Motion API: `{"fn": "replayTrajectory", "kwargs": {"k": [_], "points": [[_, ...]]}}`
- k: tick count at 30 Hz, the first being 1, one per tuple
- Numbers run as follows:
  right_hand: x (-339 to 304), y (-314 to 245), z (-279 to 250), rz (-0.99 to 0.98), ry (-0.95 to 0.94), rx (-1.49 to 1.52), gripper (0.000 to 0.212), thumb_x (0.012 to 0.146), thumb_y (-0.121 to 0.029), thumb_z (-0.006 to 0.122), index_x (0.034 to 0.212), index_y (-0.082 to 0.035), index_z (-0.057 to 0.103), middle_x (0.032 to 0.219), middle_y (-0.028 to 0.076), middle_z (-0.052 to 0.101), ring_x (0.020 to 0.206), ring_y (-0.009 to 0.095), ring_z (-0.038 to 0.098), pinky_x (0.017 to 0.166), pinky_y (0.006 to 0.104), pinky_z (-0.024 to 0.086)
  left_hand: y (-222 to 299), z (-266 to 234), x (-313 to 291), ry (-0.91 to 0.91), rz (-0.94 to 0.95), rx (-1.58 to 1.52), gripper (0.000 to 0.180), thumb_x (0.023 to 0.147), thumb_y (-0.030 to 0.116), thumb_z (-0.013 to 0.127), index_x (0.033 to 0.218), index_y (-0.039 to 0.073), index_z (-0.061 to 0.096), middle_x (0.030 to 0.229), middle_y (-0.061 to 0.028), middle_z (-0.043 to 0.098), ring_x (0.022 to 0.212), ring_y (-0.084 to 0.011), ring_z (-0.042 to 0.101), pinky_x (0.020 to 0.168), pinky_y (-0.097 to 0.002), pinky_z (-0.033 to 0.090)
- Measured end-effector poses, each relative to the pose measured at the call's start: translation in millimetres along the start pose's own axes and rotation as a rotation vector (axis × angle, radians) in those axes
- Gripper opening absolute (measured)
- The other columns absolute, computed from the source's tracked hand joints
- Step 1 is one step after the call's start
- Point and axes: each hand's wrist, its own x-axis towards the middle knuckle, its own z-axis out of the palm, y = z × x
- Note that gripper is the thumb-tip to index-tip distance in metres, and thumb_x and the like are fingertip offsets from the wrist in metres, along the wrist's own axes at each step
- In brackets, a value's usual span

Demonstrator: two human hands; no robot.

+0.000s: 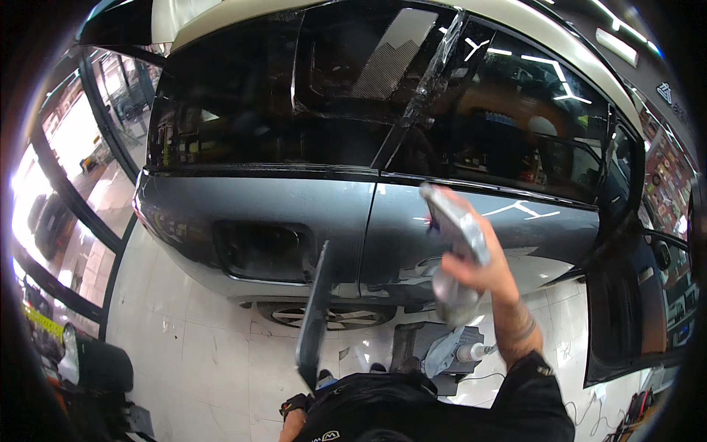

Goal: The person applies a tint film to the rear window of a car. They use a squeegee to smooth the film and a spray bottle to wet the surface, then use a razor blade to trim the edges of the film along the window frame.

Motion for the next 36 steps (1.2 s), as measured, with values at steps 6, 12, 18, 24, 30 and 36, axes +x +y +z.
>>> {"fn": "replayTrajectory", "kwargs": {"k": [6, 12, 18, 24, 30, 36], "points": [[151.2, 6.9, 16.2, 0.348, 0.012, 0.271, 0.029, 0.06, -0.003, 0.064, 0.088, 0.001, 0.065, 0.085, 0.008, 0.066, 0.071, 0.016, 0.059, 0.062, 0.0305, 0.048, -45.0, 8.8, 6.5, 0.225, 0.041, -0.14, 0.021, 0.079, 0.006, 0.06, 0.1, 0.003, 0.058, 0.092, -0.0235, 0.066, 0.083, -0.0402, 0.064, 0.074, -0.0444, 0.05], [221.4, 35.5, 66.5, 0.31, 0.077, -0.241, 0.015, 0.057, -0.007, 0.063, 0.068, 0.002, 0.058, 0.06, 0.008, 0.057, 0.056, 0.017, 0.053, 0.052, 0.0306, 0.043, -105.8, -2.7, 8.0, 0.523, 0.296, -0.548, 0.02, 0.075, 0.007, 0.064, 0.093, 0.002, 0.057, 0.077, -0.023, 0.064, 0.071, -0.039, 0.064, 0.063, -0.0453, 0.048], [233.9, 36.0, 73.3, 0.318, 0.139, -0.333, 0.016, 0.056, -0.012, 0.065, 0.058, 0.003, 0.06, 0.057, 0.015, 0.06, 0.055, 0.024, 0.061, 0.055, 0.0336, 0.049, -180.8, -68.0, -3.7, 0.597, 0.354, -0.792, 0.017, 0.087, 0.011, 0.058, 0.101, 0.006, 0.066, 0.105, -0.0152, 0.066, 0.089, -0.0305, 0.063, 0.083, -0.0398, 0.049], [232.6, 46.5, 66.8, 0.359, 0.098, -0.157, 0.012, 0.062, 0.001, 0.062, 0.074, 0.003, 0.059, 0.064, 0.007, 0.06, 0.054, 0.014, 0.055, 0.051, 0.0266, 0.044, -105.6, -264.0, 30.6, 0.192, 0.907, -1.594, 0.038, 0.094, 0.033, 0.048, 0.068, 0.006, 0.048, 0.05, -0.0012, 0.04, 0.039, -0.0105, 0.037, 0.037, -0.0259, 0.03], [159.1, 1.1, 46.4, 0.445, 0.264, 0.226, 0.013, 0.062, -0.002, 0.062, 0.074, 0.002, 0.062, 0.068, 0.007, 0.061, 0.054, 0.016, 0.058, 0.05, 0.0287, 0.052, 192.5, -433.4, -15.1, -0.123, 1.467, -1.062, 0.055, 0.088, 0.031, 0.06, 0.13, -0.003, 0.048, 0.117, -0.0188, 0.062, 0.053, -0.0057, 0.042, 0.044, -0.0184, 0.036], [73.6, 2.5, 29.8, 0.316, 0.333, 0.72, 0.047, 0.067, 0.008, 0.057, 0.114, 0.004, 0.057, 0.089, 0.012, 0.063, 0.07, 0.02, 0.064, 0.059, 0.0353, 0.059, 385.1, -460.8, -18.9, -0.258, 0.988, -1.624, 0.02, 0.084, 0.007, 0.055, 0.104, 0.004, 0.054, 0.113, -0.0166, 0.064, 0.059, -0.0101, 0.057, 0.042, -0.0221, 0.038]]}}
